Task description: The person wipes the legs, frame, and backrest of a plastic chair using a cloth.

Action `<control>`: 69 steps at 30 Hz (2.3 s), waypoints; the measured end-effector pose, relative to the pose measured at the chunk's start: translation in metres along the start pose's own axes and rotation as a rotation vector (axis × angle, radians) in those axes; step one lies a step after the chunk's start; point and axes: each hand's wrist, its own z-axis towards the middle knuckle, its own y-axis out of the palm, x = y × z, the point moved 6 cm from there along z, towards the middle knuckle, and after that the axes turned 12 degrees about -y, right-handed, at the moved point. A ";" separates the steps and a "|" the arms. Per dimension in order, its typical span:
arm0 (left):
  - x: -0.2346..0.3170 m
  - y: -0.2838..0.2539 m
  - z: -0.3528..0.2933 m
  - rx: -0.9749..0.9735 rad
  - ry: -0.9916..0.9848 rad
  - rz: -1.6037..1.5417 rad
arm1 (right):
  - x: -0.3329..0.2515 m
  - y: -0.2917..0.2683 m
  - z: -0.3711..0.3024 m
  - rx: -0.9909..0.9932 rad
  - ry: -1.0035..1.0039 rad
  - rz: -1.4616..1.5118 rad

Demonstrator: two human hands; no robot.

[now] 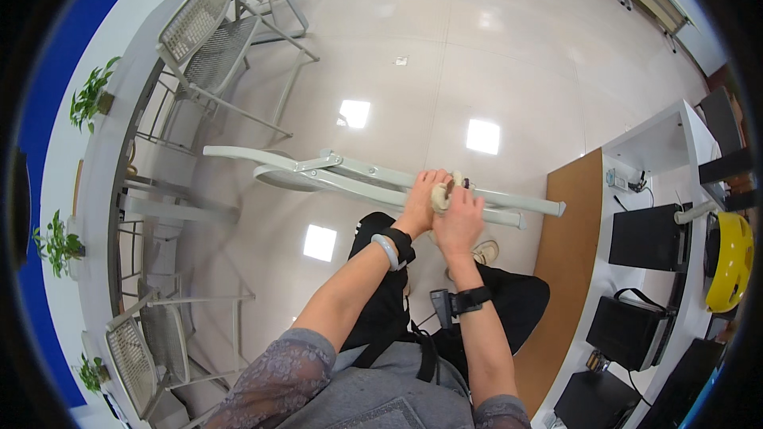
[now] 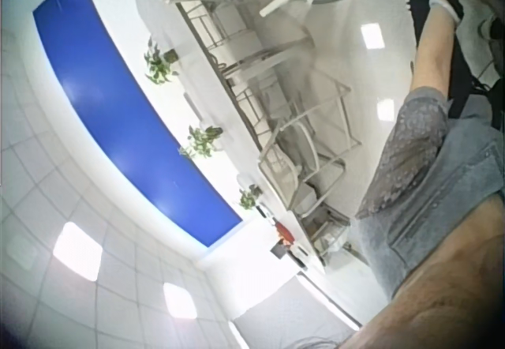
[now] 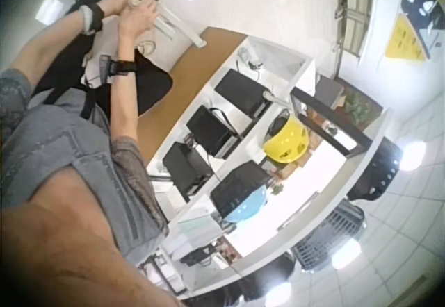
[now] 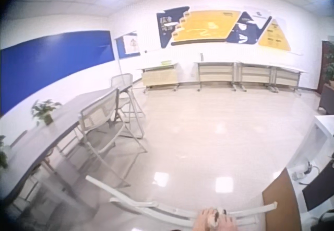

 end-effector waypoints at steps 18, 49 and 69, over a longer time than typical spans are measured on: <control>-0.121 -0.112 -0.085 0.214 -0.302 0.222 | -0.061 0.033 -0.015 0.034 -0.207 0.128; -0.234 -0.188 -0.159 0.279 -0.550 0.406 | -0.261 0.132 -0.017 -0.366 -0.512 0.165; -0.327 -0.209 -0.213 0.935 -0.783 -0.530 | 0.022 -0.030 -0.064 -0.255 -0.082 -0.150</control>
